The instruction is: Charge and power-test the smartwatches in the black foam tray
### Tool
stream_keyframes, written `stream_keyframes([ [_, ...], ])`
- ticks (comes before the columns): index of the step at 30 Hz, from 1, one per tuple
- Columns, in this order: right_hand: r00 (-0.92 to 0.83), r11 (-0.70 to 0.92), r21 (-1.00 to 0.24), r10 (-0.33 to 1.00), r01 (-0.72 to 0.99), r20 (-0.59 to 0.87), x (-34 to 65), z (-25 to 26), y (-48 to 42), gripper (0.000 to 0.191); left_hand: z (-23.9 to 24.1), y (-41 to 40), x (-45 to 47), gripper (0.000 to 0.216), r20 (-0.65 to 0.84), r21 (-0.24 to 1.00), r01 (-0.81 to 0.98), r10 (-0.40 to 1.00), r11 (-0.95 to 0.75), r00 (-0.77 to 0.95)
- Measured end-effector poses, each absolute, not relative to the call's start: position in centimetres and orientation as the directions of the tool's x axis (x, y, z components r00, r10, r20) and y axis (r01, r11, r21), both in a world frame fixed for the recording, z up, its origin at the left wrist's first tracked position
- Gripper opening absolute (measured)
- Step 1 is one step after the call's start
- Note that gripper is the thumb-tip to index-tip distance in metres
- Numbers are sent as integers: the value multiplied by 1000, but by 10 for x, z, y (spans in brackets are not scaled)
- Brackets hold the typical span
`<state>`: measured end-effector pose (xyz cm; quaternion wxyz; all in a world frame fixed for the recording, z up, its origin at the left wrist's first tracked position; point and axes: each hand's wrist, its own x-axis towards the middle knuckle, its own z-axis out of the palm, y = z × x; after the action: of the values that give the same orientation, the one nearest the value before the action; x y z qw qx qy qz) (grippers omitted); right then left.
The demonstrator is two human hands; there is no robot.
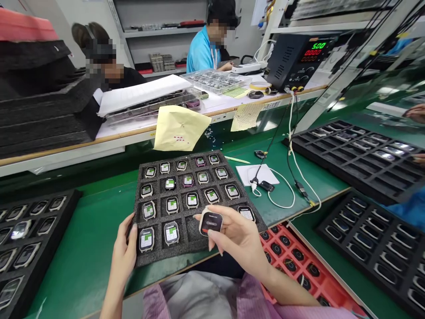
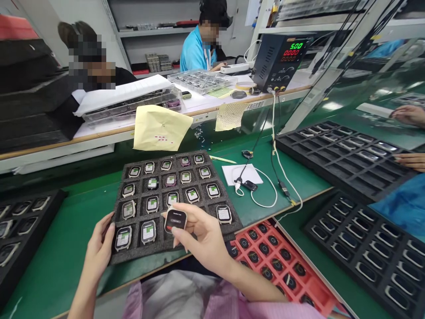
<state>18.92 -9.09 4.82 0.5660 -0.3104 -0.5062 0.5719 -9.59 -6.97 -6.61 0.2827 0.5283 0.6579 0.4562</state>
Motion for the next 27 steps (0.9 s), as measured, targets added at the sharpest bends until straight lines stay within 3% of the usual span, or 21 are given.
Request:
stream_keyframes([
  [5, -261, 115, -914, 938, -388, 229, 193, 47, -90, 47, -63, -70, -94, 46, 115, 893, 450, 953, 25, -281],
  [10, -214, 126, -912, 951, -390, 223, 189, 51, -89, 45, -67, -69, -97, 48, 92, 908, 418, 955, 36, -283],
  [16, -149, 85, -911, 976, -405, 158, 188, 47, -86, 21, -65, -70, -96, 48, 110, 899, 436, 954, 24, -279],
  [24, -281, 55, -895, 939, -443, 197, 195, 39, -84, 45, -65, -71, -95, 48, 103, 908, 418, 949, 33, -298],
  [27, -253, 59, -907, 951, -417, 178, 192, 40, -86, 40, -66, -71, -96, 48, 96, 910, 412, 950, 37, -297],
])
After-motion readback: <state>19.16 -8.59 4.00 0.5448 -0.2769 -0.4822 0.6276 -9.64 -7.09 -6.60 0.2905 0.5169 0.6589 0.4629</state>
